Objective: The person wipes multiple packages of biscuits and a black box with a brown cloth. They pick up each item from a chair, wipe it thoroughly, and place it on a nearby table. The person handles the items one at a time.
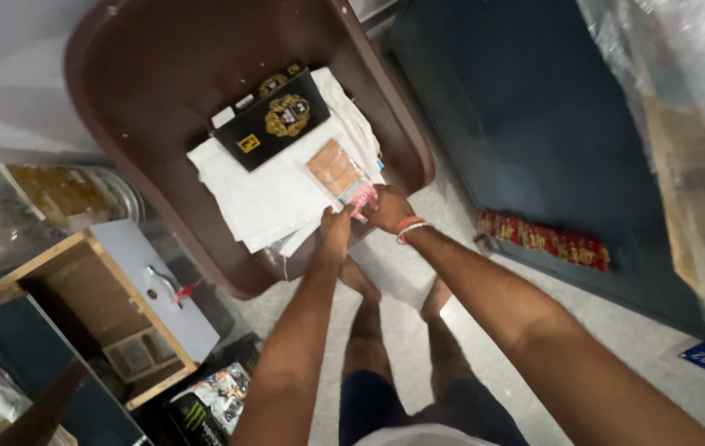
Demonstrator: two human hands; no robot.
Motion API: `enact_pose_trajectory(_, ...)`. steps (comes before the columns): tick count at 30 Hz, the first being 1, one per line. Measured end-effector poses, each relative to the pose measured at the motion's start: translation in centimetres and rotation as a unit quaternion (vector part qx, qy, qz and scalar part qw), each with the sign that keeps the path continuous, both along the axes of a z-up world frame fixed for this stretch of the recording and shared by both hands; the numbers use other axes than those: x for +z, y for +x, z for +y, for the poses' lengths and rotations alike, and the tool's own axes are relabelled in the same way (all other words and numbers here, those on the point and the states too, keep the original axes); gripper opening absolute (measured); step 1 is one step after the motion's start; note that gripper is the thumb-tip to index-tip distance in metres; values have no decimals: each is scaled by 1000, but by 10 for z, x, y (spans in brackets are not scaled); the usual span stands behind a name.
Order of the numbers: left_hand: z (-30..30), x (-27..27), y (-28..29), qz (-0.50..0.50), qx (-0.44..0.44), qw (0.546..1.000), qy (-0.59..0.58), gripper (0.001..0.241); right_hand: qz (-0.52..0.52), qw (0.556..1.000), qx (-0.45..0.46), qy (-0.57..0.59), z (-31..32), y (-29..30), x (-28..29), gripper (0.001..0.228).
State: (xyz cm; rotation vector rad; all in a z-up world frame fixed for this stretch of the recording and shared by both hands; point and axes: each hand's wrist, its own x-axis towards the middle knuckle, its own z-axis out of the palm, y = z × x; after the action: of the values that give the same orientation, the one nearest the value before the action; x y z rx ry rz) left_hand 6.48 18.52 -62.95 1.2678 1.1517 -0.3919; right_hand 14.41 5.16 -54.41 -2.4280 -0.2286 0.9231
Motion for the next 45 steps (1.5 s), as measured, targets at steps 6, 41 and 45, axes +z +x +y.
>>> enact_pose_trajectory(6, 5, -21, 20, -15, 7, 995, -101, 100, -91, 993, 50, 53, -4, 11, -82, 89)
enact_pose_trajectory(41, -132, 257, -87, -219, 162, 951, -148, 69, -39, 904, -216, 368, -170, -112, 194, 52)
enact_pose_trajectory(45, -165, 342, -86, -322, 90, 937, -102, 68, -112, 891, -203, 391, -203, -122, 278, 51)
